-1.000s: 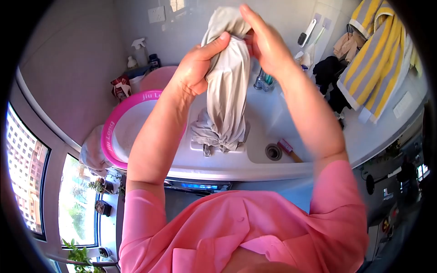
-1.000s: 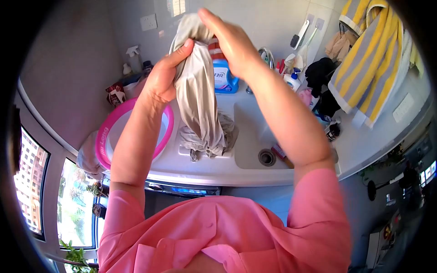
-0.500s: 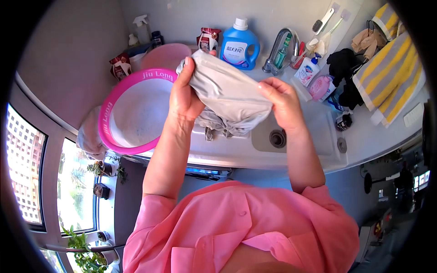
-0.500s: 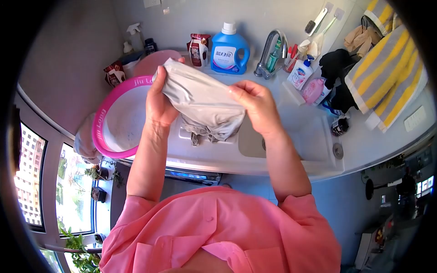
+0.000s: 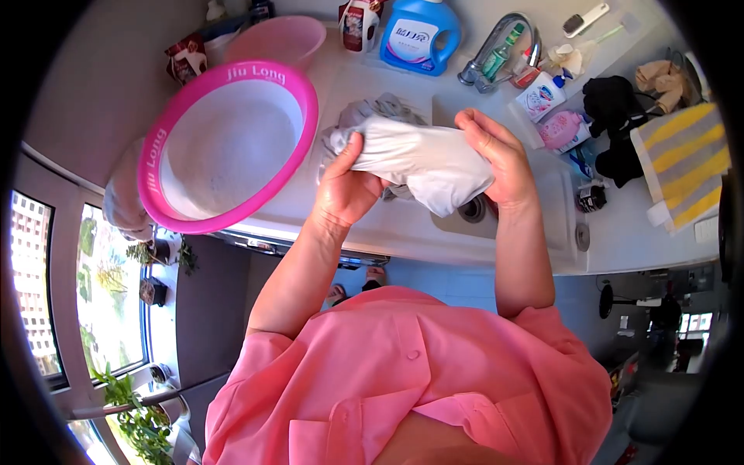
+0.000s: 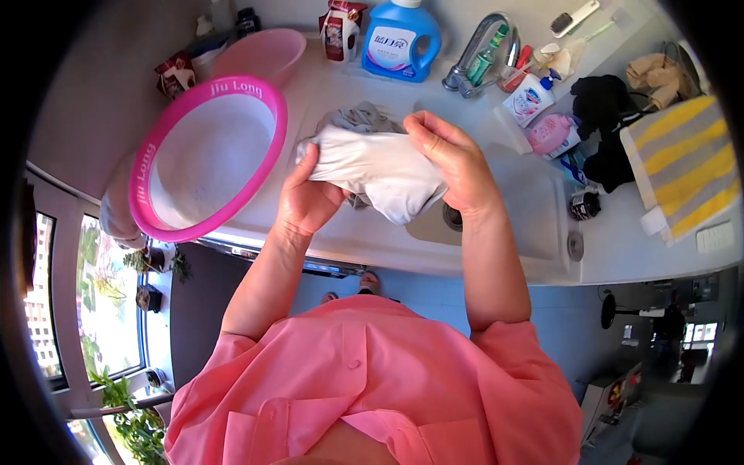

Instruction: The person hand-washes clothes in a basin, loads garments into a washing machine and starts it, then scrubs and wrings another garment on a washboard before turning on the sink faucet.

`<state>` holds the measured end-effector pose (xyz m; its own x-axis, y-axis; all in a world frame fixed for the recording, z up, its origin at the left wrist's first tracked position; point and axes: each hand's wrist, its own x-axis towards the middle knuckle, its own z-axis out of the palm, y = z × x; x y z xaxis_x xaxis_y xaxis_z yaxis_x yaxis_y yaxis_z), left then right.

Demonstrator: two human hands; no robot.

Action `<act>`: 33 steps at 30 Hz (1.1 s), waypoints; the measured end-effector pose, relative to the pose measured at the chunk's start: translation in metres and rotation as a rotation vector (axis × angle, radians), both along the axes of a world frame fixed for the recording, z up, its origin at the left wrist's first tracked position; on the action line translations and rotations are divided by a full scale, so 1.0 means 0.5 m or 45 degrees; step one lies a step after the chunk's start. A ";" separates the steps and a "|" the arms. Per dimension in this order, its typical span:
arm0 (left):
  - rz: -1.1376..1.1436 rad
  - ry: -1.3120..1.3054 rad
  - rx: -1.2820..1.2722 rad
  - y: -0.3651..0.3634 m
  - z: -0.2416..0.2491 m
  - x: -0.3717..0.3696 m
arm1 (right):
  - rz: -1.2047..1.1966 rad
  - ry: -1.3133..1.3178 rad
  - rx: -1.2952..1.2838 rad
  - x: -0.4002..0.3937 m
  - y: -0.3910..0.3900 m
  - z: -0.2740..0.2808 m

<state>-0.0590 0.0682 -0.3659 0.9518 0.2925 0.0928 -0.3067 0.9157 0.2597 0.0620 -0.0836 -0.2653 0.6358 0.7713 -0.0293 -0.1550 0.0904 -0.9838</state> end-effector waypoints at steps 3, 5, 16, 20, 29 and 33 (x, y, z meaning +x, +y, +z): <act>-0.213 0.209 0.220 -0.005 -0.054 -0.009 | 0.221 -0.046 -0.057 0.033 0.008 -0.014; -0.444 0.331 0.310 0.008 -0.048 -0.051 | 0.291 -0.091 -0.145 0.049 0.011 -0.006; 0.765 0.090 1.847 0.024 0.029 -0.024 | 0.669 -0.354 -0.348 0.054 0.035 0.015; 0.571 0.024 2.158 0.064 0.013 -0.002 | 0.680 -0.239 -0.333 0.060 0.025 0.026; 0.036 0.257 1.273 0.073 -0.036 -0.016 | 0.546 -0.513 -0.496 0.065 0.005 0.013; 0.176 0.205 1.163 0.050 -0.060 -0.019 | 0.608 -0.538 -0.808 0.073 0.002 -0.010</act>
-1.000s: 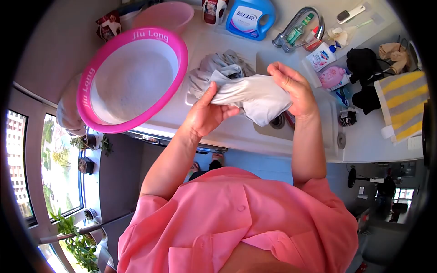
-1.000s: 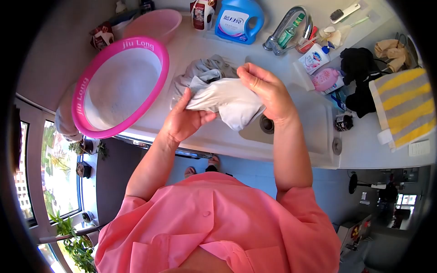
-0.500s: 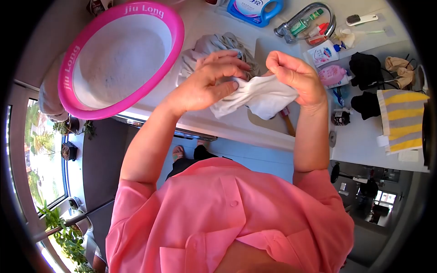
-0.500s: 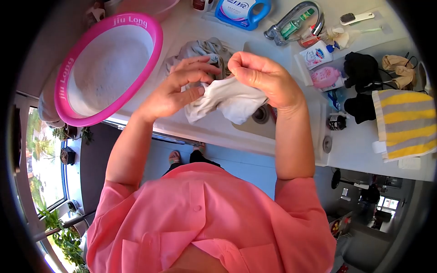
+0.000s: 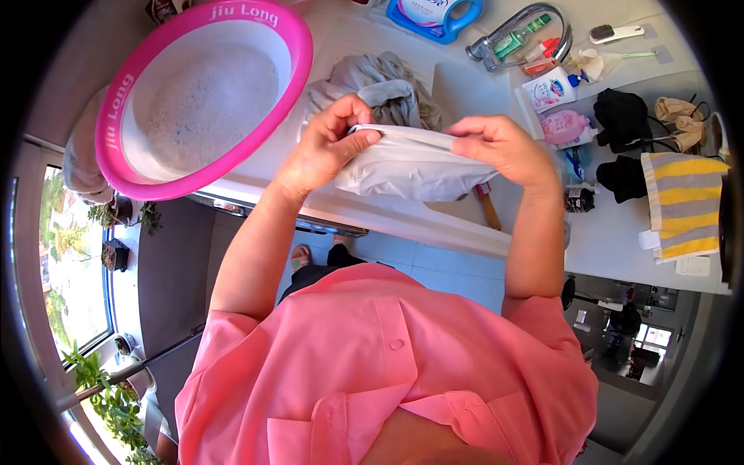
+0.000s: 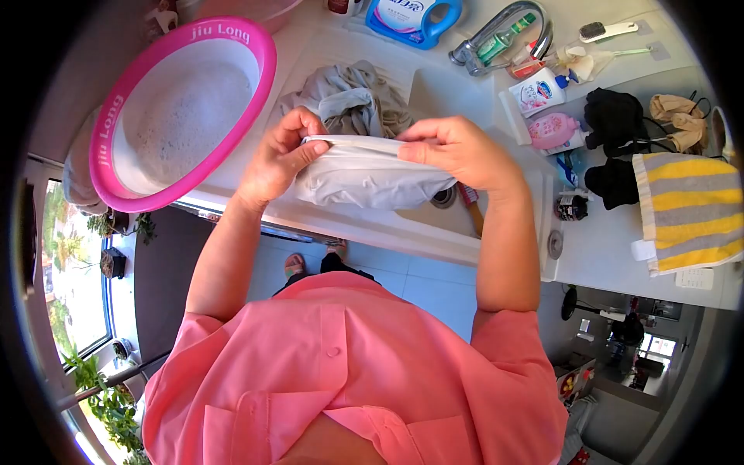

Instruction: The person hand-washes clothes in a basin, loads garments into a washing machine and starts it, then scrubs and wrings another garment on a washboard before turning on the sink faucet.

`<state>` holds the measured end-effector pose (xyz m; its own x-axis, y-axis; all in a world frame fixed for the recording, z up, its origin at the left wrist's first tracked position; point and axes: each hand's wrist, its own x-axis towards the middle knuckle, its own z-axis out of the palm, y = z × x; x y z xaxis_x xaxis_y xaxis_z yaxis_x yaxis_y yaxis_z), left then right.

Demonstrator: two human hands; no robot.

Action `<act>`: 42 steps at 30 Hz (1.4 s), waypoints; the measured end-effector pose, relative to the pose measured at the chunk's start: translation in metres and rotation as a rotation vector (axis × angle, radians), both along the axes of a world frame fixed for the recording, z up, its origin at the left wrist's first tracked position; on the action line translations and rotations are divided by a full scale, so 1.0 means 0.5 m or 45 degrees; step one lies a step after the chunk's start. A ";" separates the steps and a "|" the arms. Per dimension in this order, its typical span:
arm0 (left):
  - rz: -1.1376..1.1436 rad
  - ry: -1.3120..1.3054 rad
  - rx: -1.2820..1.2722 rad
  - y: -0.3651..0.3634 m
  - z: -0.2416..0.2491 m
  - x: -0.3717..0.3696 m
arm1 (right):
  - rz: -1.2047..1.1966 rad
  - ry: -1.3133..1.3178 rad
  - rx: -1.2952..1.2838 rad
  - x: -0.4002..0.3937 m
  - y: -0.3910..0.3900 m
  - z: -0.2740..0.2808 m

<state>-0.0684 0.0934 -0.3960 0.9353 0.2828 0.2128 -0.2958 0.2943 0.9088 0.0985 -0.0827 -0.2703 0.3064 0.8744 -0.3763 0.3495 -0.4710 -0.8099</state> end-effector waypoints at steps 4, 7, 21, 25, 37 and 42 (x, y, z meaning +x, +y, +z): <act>0.125 0.007 -0.295 -0.041 -0.028 0.005 | 0.049 -0.248 -0.141 0.000 0.003 -0.028; 0.154 0.156 -0.394 -0.050 -0.042 0.010 | -0.191 0.013 0.243 -0.034 0.006 -0.058; 0.513 0.514 -0.934 -0.107 0.039 0.068 | -0.292 -1.403 0.821 -0.108 0.141 -0.173; 0.345 0.238 -0.869 -0.093 0.038 0.056 | 0.010 -1.375 1.018 -0.157 0.115 -0.170; 0.432 0.324 -1.111 -0.129 0.011 0.112 | 0.024 -1.308 1.136 -0.186 0.094 -0.137; 0.255 0.400 -0.825 -0.126 0.016 0.089 | -0.186 -1.379 0.777 -0.106 0.090 -0.172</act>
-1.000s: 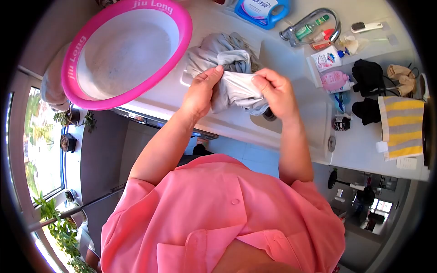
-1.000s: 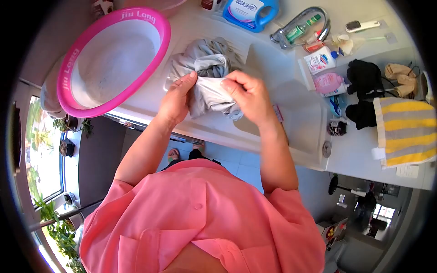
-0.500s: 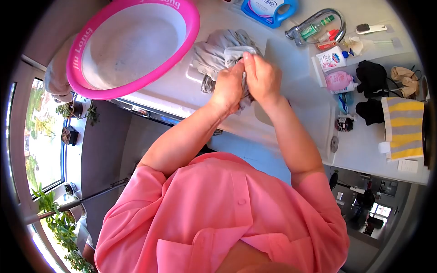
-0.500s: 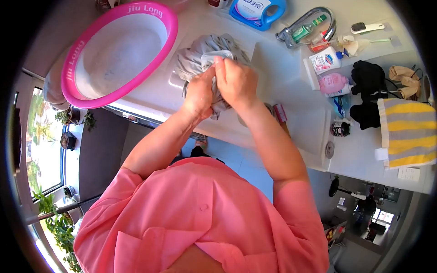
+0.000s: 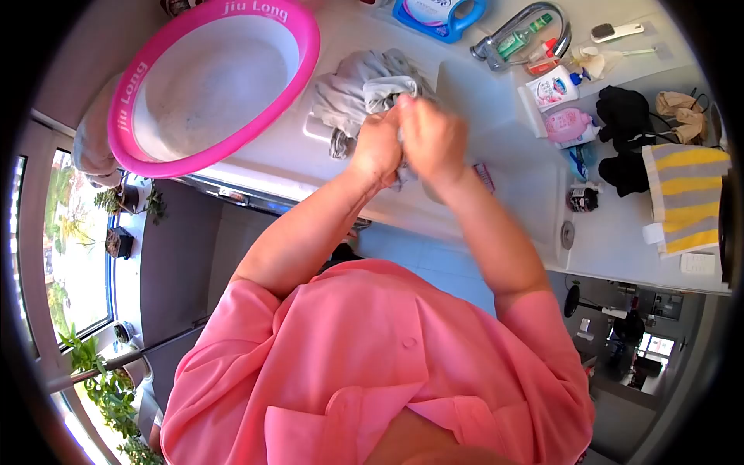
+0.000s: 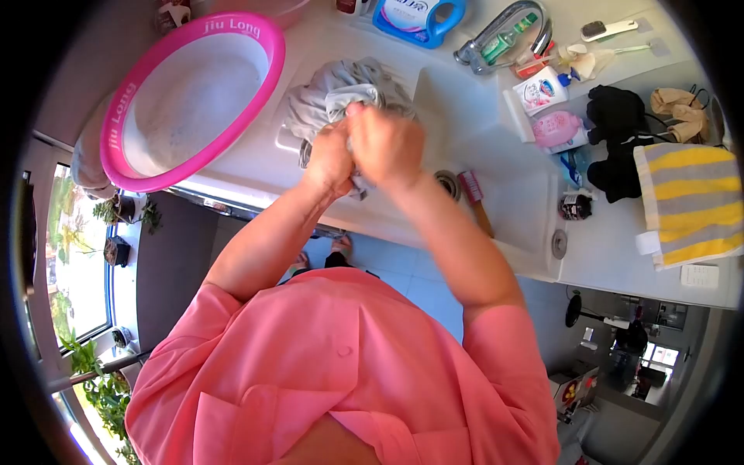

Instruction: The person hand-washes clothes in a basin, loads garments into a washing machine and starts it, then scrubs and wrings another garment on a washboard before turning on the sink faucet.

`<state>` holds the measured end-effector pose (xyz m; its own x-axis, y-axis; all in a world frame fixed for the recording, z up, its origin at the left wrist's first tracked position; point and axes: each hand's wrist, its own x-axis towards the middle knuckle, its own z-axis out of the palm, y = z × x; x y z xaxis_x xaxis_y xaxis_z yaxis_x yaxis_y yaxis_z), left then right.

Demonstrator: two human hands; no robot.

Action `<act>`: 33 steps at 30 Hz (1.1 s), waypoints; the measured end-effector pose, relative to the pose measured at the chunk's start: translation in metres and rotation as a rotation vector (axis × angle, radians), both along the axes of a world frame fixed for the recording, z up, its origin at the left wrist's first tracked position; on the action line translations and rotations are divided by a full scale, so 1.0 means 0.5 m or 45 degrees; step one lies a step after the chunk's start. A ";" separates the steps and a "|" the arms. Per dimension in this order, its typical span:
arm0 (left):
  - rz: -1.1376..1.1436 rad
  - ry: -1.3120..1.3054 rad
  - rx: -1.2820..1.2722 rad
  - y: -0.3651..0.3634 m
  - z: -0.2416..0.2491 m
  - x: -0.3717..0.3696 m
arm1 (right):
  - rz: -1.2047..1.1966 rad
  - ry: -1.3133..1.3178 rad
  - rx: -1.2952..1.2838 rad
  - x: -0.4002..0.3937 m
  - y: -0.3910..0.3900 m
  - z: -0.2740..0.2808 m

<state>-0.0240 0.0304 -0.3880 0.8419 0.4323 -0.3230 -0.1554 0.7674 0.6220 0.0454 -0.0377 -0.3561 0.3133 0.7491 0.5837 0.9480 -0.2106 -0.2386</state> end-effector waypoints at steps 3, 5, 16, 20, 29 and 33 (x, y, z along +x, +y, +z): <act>0.019 -0.214 0.050 0.012 -0.036 0.003 | 0.247 -0.057 0.092 -0.058 -0.013 0.011; 0.139 -0.031 -0.136 -0.019 0.051 -0.010 | 0.026 -0.009 0.006 0.023 -0.008 -0.004; 0.412 -0.090 0.045 0.017 0.074 -0.031 | 0.145 1.183 0.639 0.011 -0.046 0.093; 0.392 -0.155 0.021 0.028 0.067 -0.021 | 0.141 1.007 0.460 -0.047 -0.040 0.121; 0.215 -0.200 0.092 0.026 0.075 -0.020 | 0.241 -0.224 0.107 -0.052 0.038 0.097; 0.432 -0.136 0.051 0.031 0.135 -0.050 | 0.314 -0.353 0.139 -0.023 0.086 0.117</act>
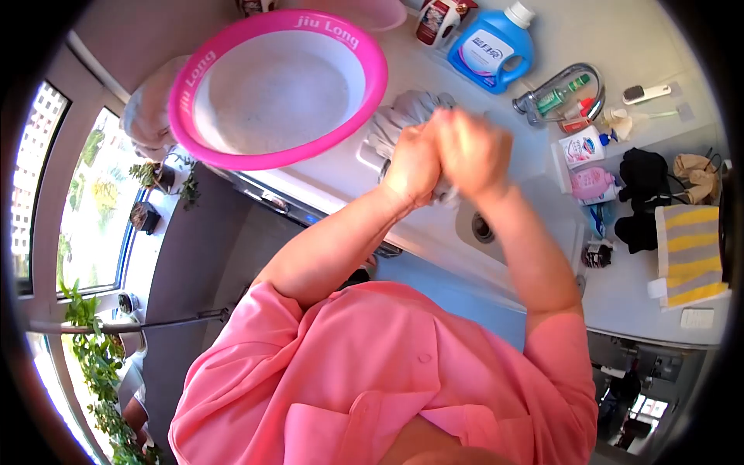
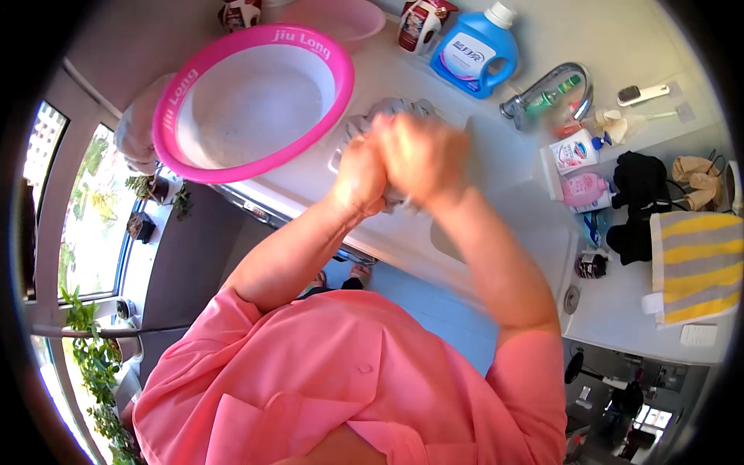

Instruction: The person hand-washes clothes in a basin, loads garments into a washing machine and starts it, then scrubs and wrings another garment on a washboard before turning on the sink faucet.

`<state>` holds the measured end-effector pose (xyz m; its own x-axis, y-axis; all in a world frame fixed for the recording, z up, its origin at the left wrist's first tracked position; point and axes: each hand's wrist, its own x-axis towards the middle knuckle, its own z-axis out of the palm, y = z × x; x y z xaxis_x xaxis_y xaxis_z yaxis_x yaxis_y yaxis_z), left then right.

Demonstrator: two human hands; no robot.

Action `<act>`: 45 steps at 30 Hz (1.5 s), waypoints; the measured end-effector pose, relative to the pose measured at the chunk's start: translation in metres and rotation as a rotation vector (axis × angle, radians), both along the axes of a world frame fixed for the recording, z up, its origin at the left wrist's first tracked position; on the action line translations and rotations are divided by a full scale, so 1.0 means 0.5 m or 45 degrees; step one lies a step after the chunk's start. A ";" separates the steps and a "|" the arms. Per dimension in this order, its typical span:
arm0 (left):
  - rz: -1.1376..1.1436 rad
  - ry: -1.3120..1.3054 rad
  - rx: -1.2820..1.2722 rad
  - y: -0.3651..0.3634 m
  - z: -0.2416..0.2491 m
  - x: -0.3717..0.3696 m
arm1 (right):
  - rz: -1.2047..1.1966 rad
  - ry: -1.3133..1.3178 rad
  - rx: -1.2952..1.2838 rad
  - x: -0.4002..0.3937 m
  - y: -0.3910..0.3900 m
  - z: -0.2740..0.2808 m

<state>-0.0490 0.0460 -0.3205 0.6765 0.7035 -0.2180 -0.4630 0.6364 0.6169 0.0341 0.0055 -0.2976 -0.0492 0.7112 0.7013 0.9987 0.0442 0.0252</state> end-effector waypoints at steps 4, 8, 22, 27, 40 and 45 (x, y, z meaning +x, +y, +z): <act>0.093 0.169 0.327 0.072 0.106 -0.057 | 0.164 1.101 -0.422 0.053 0.118 0.085; 0.372 -0.054 0.044 0.265 0.115 -0.083 | 0.393 1.738 -0.373 0.016 0.264 0.106; -0.793 2.006 1.807 0.513 -0.242 -0.139 | 0.044 -0.092 -1.660 -0.089 0.493 -0.207; -0.814 2.041 1.807 0.497 -0.196 -0.131 | -0.123 0.152 -1.592 -0.063 0.513 -0.249; -0.189 1.192 0.833 0.522 -0.069 -0.091 | 0.346 1.490 -0.448 -0.077 0.518 -0.084; 0.192 0.666 0.490 0.465 -0.063 -0.116 | 0.294 0.707 -0.285 -0.128 0.460 -0.069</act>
